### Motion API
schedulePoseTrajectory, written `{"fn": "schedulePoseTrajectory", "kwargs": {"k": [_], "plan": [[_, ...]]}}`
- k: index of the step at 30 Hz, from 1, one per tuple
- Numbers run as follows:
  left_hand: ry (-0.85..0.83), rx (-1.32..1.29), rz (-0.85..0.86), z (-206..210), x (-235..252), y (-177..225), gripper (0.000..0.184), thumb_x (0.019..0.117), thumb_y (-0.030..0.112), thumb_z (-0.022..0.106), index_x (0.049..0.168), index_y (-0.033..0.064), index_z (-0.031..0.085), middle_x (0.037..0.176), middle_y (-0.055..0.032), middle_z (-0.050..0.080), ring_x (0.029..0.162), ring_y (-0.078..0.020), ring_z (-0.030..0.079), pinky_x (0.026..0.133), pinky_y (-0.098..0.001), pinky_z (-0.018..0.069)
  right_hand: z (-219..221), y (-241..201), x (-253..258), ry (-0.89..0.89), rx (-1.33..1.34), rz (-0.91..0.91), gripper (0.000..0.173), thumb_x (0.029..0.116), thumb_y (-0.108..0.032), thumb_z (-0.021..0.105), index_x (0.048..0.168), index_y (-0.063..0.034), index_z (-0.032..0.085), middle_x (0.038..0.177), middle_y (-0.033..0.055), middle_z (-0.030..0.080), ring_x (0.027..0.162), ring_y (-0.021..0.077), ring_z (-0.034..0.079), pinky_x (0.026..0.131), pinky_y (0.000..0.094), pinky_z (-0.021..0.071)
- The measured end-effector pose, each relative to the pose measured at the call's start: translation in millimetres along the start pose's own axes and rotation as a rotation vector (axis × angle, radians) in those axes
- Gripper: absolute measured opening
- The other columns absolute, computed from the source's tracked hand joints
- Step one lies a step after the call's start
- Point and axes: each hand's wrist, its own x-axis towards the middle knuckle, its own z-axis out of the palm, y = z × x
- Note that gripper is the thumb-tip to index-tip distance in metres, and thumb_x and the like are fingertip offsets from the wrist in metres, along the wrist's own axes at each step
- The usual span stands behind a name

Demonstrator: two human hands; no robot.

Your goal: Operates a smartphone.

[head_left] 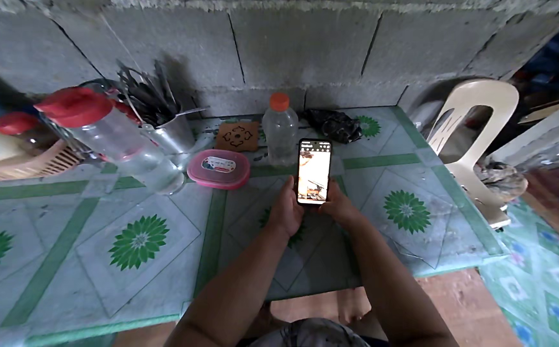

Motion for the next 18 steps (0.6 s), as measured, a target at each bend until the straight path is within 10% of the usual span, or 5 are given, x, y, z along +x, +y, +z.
{"fn": "schedulePoseTrajectory", "kwargs": {"k": [18], "plan": [[0.024,-0.026,-0.011,2.0,0.5,0.5,0.062,0.111,0.049,0.013,0.145,0.0072,0.044,0.128,-0.0172,0.064,0.11,-0.0281,0.068,0.091,-0.045,0.0577,-0.9,-4.1,-2.2,-0.009,-0.024,0.01,0.096,0.0785,0.012,0.062,0.159,-0.009,0.013,0.134,0.0153,0.061,0.111,0.0202,0.07,0.093,0.0369,0.0609]]}}
